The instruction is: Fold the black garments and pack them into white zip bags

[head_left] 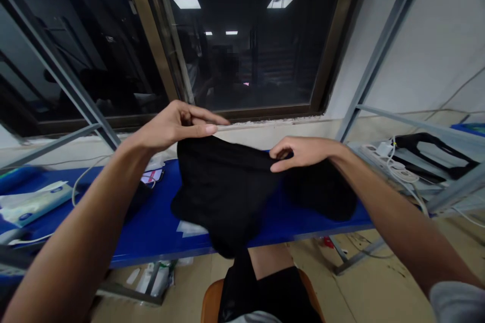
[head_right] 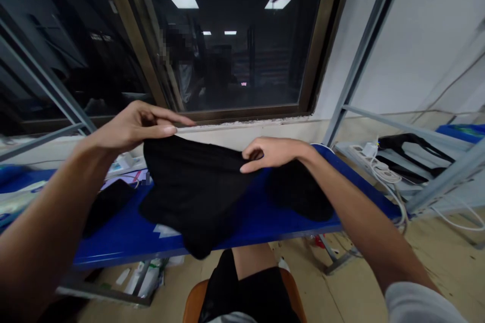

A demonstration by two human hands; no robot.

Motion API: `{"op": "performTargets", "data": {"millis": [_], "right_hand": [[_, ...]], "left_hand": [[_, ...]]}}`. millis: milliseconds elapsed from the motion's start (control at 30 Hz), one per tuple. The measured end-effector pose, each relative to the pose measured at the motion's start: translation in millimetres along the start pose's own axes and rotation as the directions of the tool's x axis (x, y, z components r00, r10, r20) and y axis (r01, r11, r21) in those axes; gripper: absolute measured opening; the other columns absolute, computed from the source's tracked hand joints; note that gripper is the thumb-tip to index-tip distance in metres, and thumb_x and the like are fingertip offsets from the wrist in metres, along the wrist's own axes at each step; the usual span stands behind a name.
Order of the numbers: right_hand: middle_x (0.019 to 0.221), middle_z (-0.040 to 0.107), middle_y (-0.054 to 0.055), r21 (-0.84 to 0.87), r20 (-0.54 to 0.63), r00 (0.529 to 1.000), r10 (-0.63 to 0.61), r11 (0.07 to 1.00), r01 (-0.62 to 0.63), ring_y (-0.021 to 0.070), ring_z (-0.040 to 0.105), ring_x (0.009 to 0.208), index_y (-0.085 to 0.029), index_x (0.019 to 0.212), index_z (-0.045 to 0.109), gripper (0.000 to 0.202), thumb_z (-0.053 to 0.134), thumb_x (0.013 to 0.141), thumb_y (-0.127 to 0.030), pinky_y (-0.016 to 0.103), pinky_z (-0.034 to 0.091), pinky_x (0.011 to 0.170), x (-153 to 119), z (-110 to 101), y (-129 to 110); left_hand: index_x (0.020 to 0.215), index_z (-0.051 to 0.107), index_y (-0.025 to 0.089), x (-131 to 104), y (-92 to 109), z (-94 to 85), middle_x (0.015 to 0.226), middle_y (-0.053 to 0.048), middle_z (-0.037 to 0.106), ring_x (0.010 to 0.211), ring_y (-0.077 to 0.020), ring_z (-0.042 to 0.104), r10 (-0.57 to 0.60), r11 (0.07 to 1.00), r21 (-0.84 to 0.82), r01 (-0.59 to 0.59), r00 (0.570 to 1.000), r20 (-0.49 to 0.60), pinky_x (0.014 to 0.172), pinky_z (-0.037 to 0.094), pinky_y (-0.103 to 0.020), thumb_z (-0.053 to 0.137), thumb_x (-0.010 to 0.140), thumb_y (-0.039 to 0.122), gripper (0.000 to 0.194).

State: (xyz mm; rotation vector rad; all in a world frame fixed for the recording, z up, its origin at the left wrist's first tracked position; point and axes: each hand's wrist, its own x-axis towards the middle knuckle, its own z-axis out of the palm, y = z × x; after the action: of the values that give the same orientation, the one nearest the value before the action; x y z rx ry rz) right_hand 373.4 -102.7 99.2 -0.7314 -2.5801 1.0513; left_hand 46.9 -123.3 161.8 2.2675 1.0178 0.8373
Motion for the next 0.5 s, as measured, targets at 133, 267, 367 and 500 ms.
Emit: {"op": "performTargets", "data": {"millis": [133, 267, 367, 500], "right_hand": [[0.062, 0.057, -0.005, -0.197, -0.247, 0.969, 0.011, 0.978, -0.062, 0.0065, 0.050, 0.047, -0.018, 0.069, 0.067, 0.030, 0.075, 0.083, -0.044, 0.018, 0.037, 0.043, -18.1, -27.0, -14.6], [0.073, 0.068, -0.003, -0.278, -0.334, 0.943, -0.010, 0.956, -0.088, 0.0064, 0.056, 0.054, -0.018, 0.079, 0.075, 0.026, 0.075, 0.082, -0.044, 0.018, 0.041, 0.048, -39.8, -44.5, -29.4], [0.071, 0.070, -0.002, -0.309, -0.480, 0.874, -0.083, 0.948, -0.080, 0.0057, 0.055, 0.054, -0.017, 0.085, 0.078, 0.026, 0.075, 0.083, -0.042, 0.021, 0.041, 0.051, -54.1, -50.1, -34.1], [0.068, 0.069, -0.001, -0.324, -0.627, 0.720, -0.297, 0.940, 0.106, 0.0076, 0.056, 0.057, -0.019, 0.085, 0.078, 0.019, 0.076, 0.085, -0.038, 0.024, 0.044, 0.053, -61.6, -47.9, -37.4]], "left_hand": [[0.089, 0.079, 0.014, 4.2, -10.5, -14.7, 0.075, -0.003, 0.071, 0.076, -0.0169, 0.063, -0.061, 0.974, 0.227, 0.020, 0.983, 0.175, 0.067, 0.047, -0.023, 0.075, 0.083, 0.043, 0.030], [0.088, 0.067, 0.007, 0.7, -16.8, -23.7, 0.081, -0.001, 0.067, 0.077, -0.0099, 0.056, 0.076, 0.996, -0.044, -0.075, 0.997, 0.028, 0.076, 0.044, -0.024, 0.071, 0.087, 0.040, 0.033], [0.079, 0.056, 0.008, -3.0, -19.6, -30.2, 0.073, 0.001, 0.062, 0.073, -0.0090, 0.057, 0.115, 0.950, -0.277, -0.145, 0.986, -0.120, 0.077, 0.045, -0.028, 0.068, 0.089, 0.040, 0.035], [0.083, 0.064, 0.005, 1.3, -13.5, -30.4, 0.070, 0.000, 0.063, 0.073, -0.0118, 0.060, 0.058, 0.985, -0.164, -0.052, 0.998, 0.027, 0.077, 0.046, -0.032, 0.071, 0.088, 0.038, 0.035]]}}
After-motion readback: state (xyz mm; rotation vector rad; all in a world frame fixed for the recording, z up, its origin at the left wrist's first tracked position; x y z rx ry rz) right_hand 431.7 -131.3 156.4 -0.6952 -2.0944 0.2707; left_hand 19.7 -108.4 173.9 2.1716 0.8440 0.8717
